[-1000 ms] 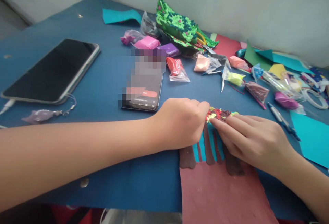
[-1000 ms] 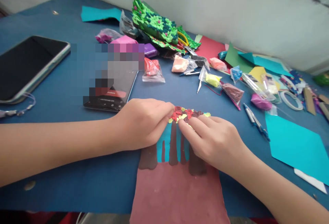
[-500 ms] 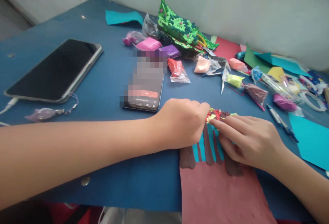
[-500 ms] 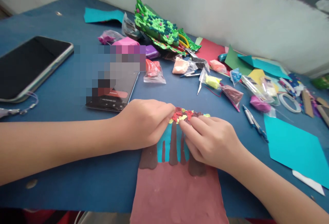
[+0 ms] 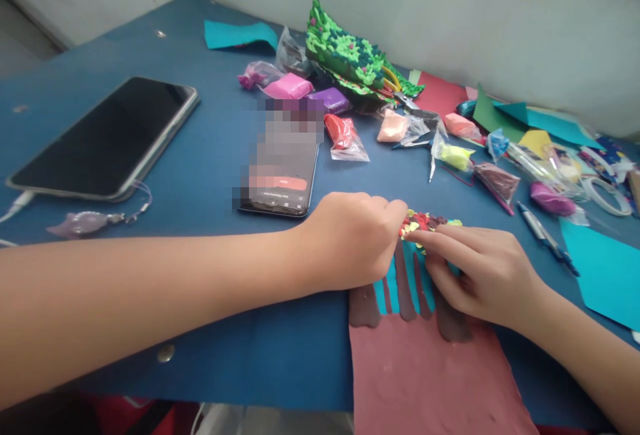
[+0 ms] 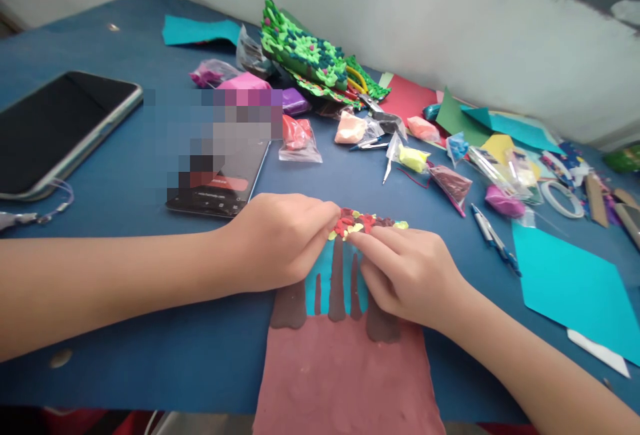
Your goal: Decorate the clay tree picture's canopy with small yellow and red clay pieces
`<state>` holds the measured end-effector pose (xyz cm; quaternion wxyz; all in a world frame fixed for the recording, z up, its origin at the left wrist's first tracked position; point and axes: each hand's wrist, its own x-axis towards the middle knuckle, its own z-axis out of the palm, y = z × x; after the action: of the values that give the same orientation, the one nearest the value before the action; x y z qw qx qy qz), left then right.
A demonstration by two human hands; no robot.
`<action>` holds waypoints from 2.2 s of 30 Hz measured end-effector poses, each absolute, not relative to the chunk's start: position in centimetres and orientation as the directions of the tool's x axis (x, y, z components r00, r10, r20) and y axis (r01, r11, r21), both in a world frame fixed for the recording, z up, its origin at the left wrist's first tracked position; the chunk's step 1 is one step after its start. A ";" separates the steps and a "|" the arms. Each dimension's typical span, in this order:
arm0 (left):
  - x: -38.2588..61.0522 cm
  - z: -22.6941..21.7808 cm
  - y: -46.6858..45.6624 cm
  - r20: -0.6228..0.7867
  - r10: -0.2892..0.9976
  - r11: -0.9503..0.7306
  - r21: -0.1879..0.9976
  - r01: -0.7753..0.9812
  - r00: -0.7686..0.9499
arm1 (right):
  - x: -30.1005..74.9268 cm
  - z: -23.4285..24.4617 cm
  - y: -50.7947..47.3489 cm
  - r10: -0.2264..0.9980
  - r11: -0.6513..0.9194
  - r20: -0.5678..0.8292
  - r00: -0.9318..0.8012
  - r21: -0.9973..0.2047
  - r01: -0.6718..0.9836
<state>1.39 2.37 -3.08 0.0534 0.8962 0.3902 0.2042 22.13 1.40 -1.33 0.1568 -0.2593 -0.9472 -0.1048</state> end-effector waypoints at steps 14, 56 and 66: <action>1.5 -2.9 2.3 0.384 0.688 -0.718 0.235 0.655 0.616 | 22.8 -1.6 1.5 0.488 0.818 0.451 -0.748 0.064 0.572; 1.8 -1.6 -1.6 0.459 0.436 -0.822 0.554 0.135 0.774 | 23.1 0.3 -3.2 0.083 0.878 0.708 -0.701 0.280 0.387; 1.8 -1.7 -1.7 0.476 0.401 -0.850 0.512 0.124 0.782 | 23.1 0.5 -3.9 0.255 0.906 0.601 -0.758 0.125 0.404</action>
<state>1.80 -1.71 -1.70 0.2331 0.9148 0.1437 0.2969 23.13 -3.94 0.53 0.2995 -0.1774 -0.9292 -0.1242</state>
